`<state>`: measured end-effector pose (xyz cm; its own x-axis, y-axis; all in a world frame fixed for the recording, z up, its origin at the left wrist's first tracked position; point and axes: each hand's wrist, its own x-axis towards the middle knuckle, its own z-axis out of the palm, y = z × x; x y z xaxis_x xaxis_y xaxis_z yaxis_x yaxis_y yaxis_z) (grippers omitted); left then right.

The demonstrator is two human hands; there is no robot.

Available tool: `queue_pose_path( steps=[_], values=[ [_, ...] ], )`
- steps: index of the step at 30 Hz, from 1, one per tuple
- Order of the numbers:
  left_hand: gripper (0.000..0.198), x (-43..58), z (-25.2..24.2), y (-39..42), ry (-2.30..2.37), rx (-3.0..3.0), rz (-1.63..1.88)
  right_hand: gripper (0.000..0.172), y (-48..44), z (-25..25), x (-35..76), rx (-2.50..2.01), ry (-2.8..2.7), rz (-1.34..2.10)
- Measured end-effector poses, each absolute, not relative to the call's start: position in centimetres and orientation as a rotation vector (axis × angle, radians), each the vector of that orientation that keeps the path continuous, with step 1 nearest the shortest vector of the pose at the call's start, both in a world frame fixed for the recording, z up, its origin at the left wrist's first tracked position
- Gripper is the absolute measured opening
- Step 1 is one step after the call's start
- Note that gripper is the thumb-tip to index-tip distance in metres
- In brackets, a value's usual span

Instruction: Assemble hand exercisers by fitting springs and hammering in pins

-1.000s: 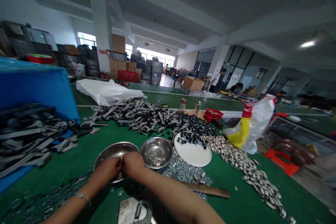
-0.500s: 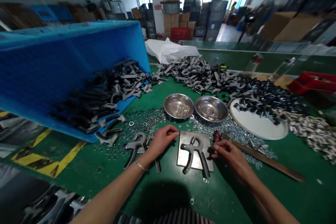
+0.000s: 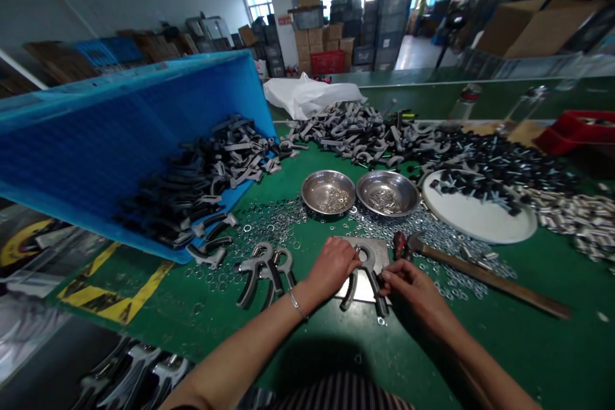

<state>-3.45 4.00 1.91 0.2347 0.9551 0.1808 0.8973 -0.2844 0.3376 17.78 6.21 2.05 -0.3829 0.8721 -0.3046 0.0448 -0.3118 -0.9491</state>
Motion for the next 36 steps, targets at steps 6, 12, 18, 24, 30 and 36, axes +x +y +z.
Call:
queue_pose_path(
  steps=[6, 12, 18, 24, 30, 36],
  values=[
    [0.027, -3.6, 0.7, 3.8, 1.745, 2.547, 0.55, 0.038, 7.0, 2.3, 17.6, -1.281, -1.411, 1.748],
    [0.028, -4.2, 0.3, 3.2, 1.627, 2.7, 0.574, 0.021, 8.0, 1.4, 16.6, -1.193, -2.011, 1.124],
    [0.035, -4.5, -0.2, 0.6, 1.559, 2.731, 0.486, 0.016, 8.5, -0.4, 15.7, -0.772, -2.395, 0.577],
    [0.041, -4.0, -0.3, -0.3, 1.686, 2.481, 0.528, 0.018, 8.7, -1.3, 15.4, -0.738, -2.441, 0.464],
    [0.041, -3.6, -0.1, -0.1, 1.683, 2.252, 0.675, 0.021, 8.9, -1.2, 15.3, -0.724, -2.524, 0.363],
    [0.034, -3.9, 0.7, 0.6, 1.705, 2.032, 0.811, 0.025, 8.9, -1.2, 15.1, -0.721, -2.55, 0.277]
  ],
)
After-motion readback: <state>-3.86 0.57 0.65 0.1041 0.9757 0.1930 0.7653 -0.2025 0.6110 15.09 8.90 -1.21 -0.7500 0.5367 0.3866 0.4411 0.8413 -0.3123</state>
